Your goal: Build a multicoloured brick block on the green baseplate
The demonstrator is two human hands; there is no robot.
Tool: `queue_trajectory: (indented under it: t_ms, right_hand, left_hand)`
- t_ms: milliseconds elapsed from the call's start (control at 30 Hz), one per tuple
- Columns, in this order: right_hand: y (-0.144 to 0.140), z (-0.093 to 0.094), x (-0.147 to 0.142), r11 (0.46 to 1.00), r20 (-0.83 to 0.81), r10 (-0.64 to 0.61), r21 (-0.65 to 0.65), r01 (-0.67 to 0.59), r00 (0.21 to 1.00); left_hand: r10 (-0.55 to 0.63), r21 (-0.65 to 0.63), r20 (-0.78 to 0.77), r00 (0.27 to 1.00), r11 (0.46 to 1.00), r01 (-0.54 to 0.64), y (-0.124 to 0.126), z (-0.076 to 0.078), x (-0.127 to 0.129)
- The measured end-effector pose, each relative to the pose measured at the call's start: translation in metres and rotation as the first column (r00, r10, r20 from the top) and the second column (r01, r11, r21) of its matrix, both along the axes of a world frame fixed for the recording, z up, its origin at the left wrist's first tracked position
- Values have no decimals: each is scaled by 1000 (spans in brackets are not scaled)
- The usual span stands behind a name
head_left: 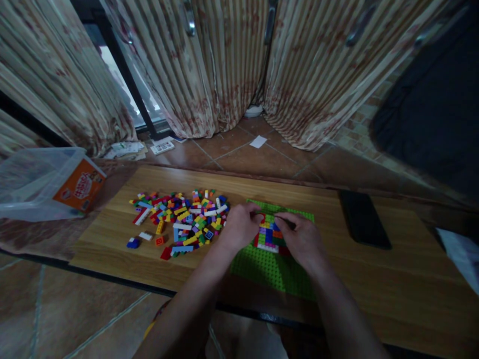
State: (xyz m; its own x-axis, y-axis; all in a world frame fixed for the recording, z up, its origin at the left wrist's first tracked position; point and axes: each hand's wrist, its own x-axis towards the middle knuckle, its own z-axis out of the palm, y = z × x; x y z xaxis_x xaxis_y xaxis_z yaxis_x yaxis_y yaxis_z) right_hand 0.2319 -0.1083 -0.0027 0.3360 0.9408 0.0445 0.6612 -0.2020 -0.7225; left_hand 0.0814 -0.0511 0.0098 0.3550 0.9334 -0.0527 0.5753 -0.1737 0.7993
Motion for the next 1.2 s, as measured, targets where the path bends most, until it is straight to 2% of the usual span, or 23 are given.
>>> queue_trajectory:
  t_ms: [200, 433, 667, 900, 1000, 1200]
  right_hand:
    - [1, 2, -1, 1000, -10, 6, 1, -6, 1000]
    - [-3, 1, 2, 1000, 9, 16, 4, -16, 1000]
    - [-9, 11, 22, 984, 107, -158, -67, 166, 982]
    - [-7, 8, 18, 984, 182, -112, -114, 134, 977]
    - [-5, 6, 15, 990, 261, -80, -91, 107, 962]
    - [-4, 5, 15, 992, 314, -67, -79, 97, 947]
  left_hand:
    - [-7, -28, 53, 999, 1000, 8, 5, -4, 0]
    - [-14, 58, -29, 999, 998, 15, -7, -2, 0]
    - [-21, 82, -73, 997, 996, 26, -23, -3, -7]
    - [-26, 132, -143, 989, 990, 45, -26, -8, -7]
    - [-31, 145, -157, 987, 988, 54, -27, -10, -6]
    - [3, 149, -184, 983, 988, 25, -28, -10, -4]
